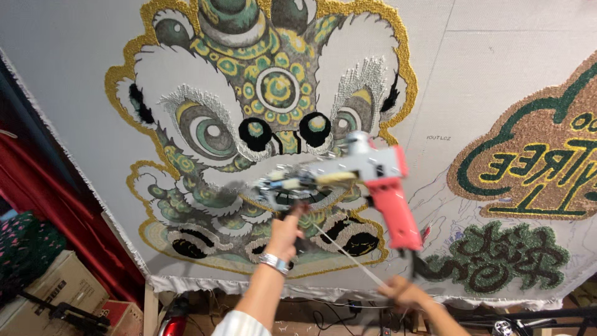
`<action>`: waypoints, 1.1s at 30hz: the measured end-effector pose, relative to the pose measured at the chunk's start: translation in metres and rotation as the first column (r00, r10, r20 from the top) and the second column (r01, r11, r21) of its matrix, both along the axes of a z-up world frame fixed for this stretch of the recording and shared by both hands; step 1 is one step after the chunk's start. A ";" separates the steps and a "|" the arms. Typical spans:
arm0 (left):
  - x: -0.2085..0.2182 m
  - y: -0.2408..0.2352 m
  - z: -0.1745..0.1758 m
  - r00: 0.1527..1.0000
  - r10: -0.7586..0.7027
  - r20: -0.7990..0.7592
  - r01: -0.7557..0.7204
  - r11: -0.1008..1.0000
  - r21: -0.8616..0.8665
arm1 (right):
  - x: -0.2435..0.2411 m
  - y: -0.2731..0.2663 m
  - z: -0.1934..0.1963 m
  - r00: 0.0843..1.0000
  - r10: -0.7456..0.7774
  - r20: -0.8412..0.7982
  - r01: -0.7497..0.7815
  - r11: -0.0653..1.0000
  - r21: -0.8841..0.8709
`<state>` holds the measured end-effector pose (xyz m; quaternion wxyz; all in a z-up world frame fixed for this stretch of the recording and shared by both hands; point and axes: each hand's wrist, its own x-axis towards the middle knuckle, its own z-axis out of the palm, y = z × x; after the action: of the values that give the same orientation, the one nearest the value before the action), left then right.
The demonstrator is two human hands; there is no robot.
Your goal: The person uses a handheld electric tufting gun to apply white yarn into a large canvas stretched on a frame. They focus on filling in the nose and mouth area of a stylized lion face design, moving the tool steadily across the surface to create a textured pile.
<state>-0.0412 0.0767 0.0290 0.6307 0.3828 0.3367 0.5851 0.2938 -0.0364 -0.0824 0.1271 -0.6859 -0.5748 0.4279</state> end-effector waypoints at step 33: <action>-0.240 0.054 -0.081 0.995 0.042 -0.095 -0.047 0.998 -0.052 | -0.105 0.123 0.504 0.791 0.384 -0.475 0.395 0.272 0.877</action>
<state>-0.2817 0.1309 -0.0518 0.6111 0.3852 0.3900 0.5711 0.1891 0.0864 0.4219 0.6935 -0.2875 -0.6338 0.1864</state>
